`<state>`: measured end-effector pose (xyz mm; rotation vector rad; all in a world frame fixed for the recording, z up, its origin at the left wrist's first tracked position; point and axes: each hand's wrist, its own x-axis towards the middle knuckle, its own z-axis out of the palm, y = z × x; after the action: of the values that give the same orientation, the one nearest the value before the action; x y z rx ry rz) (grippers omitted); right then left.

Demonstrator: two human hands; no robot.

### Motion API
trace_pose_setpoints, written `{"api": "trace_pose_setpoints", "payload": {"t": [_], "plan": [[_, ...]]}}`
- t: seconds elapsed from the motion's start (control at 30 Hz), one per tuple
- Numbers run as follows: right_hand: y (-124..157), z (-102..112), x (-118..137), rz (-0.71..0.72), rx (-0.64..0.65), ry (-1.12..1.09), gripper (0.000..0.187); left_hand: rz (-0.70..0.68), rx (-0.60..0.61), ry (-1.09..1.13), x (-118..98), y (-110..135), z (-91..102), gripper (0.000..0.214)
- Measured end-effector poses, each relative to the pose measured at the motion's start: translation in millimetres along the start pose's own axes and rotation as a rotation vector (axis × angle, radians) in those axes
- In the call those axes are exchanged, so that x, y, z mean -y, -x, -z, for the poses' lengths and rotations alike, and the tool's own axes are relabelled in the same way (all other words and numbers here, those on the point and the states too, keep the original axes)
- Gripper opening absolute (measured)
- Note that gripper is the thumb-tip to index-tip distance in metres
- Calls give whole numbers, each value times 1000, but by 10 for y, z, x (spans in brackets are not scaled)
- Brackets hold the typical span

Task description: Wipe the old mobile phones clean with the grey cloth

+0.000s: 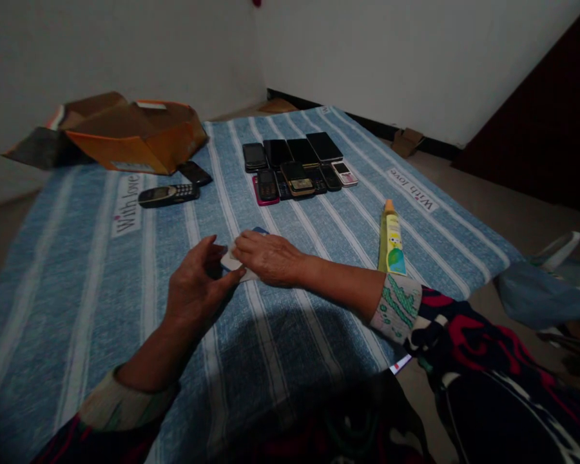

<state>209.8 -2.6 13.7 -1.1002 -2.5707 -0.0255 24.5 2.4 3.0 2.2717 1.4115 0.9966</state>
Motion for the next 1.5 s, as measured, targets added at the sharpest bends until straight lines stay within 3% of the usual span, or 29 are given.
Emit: {"api": "trace_pose_setpoints", "payload": {"t": [0.17, 0.37, 0.63, 0.83, 1.0, 1.23, 1.4, 1.5], "plan": [[150, 99, -126, -130, -11, 1, 24, 7, 14, -5, -24, 8, 15, 65], [292, 115, 4, 12, 15, -22, 42, -14, 17, -15, -20, 5, 7, 65], [177, 86, 15, 31, 36, -23, 39, -14, 5, -32, -31, 11, 9, 62], [95, -17, 33, 19, -13, -7, 26, -21, -16, -30, -46, 18, 4, 59], [61, -88, 42, 106, -41, 13, 30, -21, -34, -30, -43, 23, -1, 56], [85, -17, -29, -8, -74, 66, 28, -30, -33, -19, -23, 40, 7, 63], [101, -87, 131, 43, -93, 115, 34, -45, -55, -36, -15, 43, 9, 54], [145, -105, 104, 42, -129, 127, 34, -56, -54, -29, -7, 54, 8, 56]]}}
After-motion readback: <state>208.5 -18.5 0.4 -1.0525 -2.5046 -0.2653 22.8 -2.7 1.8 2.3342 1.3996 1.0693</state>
